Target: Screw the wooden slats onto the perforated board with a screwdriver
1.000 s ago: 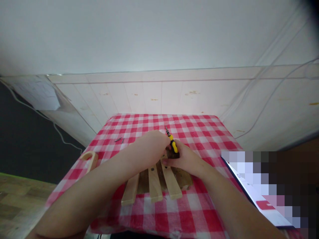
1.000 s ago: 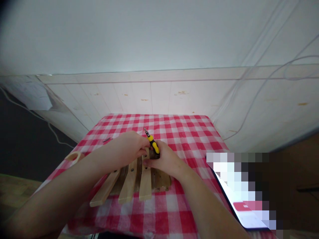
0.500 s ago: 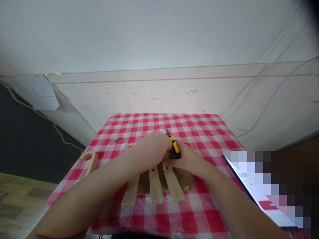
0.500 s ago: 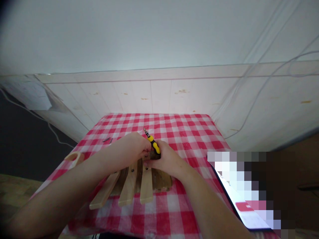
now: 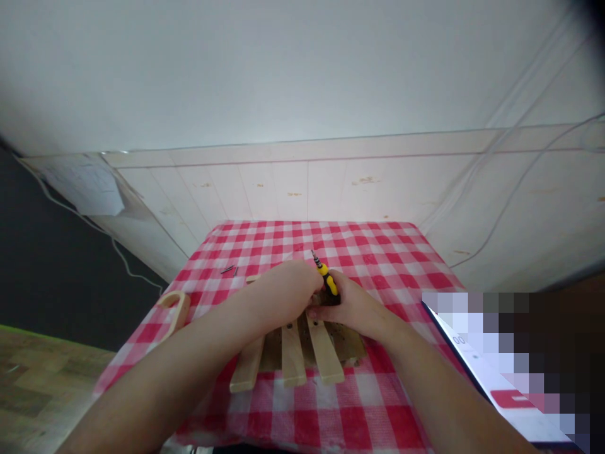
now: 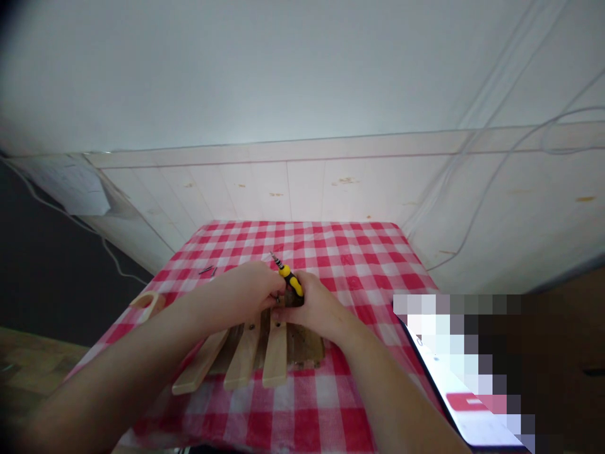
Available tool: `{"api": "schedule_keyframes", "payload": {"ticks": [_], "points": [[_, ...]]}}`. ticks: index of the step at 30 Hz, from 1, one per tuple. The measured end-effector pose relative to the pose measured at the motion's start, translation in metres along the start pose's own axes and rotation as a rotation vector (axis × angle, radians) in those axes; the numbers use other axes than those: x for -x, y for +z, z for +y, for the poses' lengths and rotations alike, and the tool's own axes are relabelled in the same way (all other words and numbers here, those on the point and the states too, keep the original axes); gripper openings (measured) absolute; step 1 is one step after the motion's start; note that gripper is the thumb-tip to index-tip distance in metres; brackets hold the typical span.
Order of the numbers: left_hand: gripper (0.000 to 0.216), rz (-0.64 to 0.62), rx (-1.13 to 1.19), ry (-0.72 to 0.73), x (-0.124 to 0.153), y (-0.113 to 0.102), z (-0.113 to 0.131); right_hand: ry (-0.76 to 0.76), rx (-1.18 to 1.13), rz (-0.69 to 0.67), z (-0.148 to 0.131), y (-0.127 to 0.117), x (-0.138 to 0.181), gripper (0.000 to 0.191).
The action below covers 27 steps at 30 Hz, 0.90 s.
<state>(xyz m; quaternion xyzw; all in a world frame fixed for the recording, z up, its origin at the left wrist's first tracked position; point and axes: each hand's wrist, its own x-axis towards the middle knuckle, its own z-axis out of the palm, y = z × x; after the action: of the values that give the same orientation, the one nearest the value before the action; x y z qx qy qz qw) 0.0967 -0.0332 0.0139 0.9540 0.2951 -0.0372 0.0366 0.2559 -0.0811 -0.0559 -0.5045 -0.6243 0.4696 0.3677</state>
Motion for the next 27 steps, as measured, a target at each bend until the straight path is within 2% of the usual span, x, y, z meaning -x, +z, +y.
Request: {"api": "schedule_keyframes", "payload": {"ticks": [3, 6, 9, 13, 15, 17, 20, 27], "points": [[0.01, -0.124, -0.043, -0.027, 0.004, -0.012, 0.005, 0.029, 0.055, 0.026, 0.001, -0.001, 0.0, 0.062], [0.015, -0.152, -0.024, -0.076, 0.015, -0.021, 0.01, 0.052, 0.12, 0.042, 0.0, -0.001, 0.002, 0.058], [0.017, -0.058, 0.03, -0.124, 0.028, -0.025, 0.008, 0.038, 0.076, 0.099, -0.001, -0.002, 0.005, 0.038], [0.025, 0.139, 0.242, -0.073, 0.039, -0.019, -0.005, -0.055, -0.069, 0.366, 0.0, -0.006, 0.006, 0.043], [0.027, 0.183, 0.32, -0.047, 0.04, -0.012, -0.012, -0.067, -0.071, 0.433, 0.0, -0.009, 0.005, 0.041], [0.025, 0.205, 0.321, -0.006, 0.04, -0.004, -0.016, -0.08, -0.08, 0.473, -0.002, -0.013, 0.004, 0.035], [0.025, 0.226, 0.239, -0.007, 0.039, 0.005, -0.014, -0.093, -0.102, 0.498, -0.004, -0.017, 0.004, 0.038], [0.018, 0.213, 0.275, 0.061, 0.044, 0.013, -0.005, -0.152, -0.207, 0.497, -0.019, -0.02, 0.013, 0.035]]}}
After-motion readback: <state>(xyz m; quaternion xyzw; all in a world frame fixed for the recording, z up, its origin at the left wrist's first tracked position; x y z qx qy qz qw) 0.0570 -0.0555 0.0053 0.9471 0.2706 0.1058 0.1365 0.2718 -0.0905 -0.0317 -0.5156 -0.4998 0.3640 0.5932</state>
